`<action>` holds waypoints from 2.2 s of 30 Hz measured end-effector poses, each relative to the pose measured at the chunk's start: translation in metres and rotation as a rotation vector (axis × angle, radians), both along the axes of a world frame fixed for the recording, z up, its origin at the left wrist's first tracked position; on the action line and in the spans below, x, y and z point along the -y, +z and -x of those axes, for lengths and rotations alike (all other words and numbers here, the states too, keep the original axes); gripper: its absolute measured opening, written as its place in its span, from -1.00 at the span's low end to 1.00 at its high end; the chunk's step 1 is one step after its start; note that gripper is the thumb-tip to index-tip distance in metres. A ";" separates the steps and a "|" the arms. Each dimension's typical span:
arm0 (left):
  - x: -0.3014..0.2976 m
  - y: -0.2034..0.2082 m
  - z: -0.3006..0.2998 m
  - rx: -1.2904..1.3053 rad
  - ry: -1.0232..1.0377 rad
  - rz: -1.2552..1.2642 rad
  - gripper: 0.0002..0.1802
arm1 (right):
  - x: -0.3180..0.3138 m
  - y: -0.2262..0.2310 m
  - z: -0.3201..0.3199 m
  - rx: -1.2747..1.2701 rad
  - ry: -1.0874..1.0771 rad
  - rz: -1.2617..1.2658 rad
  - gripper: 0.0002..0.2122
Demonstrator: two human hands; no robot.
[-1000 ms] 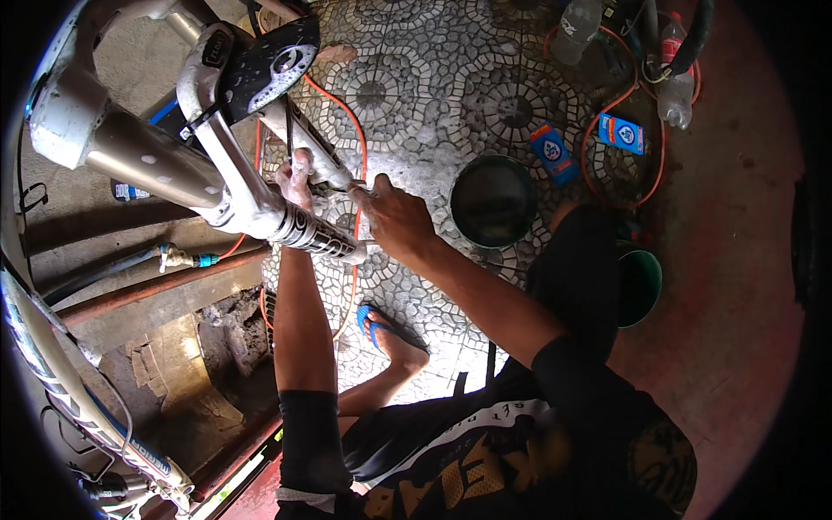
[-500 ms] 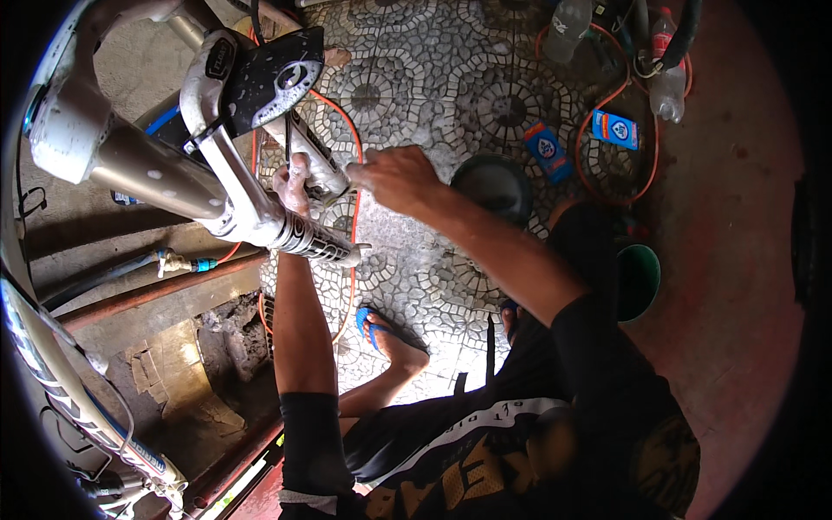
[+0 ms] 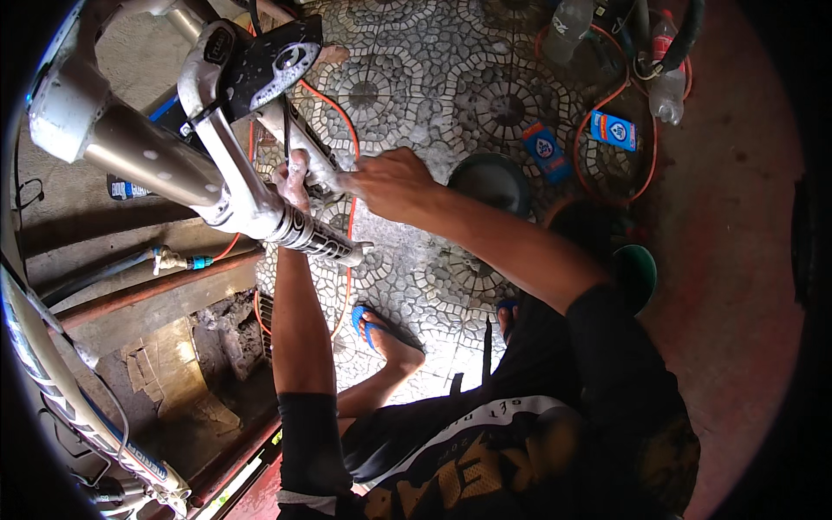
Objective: The person scrubs the front fork, handlebars, and frame of a white mountain bike using a soapy sponge. They repeatedly dip the sponge into a bucket of soapy water and wipe various parts of the bike, including the suspension fork, stem, and top tube.
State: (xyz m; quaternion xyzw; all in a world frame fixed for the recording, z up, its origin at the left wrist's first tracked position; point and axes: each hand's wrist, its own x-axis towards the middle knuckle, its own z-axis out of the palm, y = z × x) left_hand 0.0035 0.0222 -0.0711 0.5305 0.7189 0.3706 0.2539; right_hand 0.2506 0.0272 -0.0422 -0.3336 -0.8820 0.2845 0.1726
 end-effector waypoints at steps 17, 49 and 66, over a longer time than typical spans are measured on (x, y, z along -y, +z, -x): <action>-0.007 -0.011 0.000 0.097 0.168 -0.102 -0.43 | -0.003 0.029 -0.008 0.112 -0.146 -0.178 -0.68; 0.003 0.010 0.010 0.128 0.168 -0.165 -0.27 | 0.041 -0.218 -0.079 0.938 0.441 0.413 -0.56; -0.005 0.003 0.025 0.051 0.123 0.014 -0.08 | 0.051 -0.179 -0.083 0.959 0.212 0.602 -0.47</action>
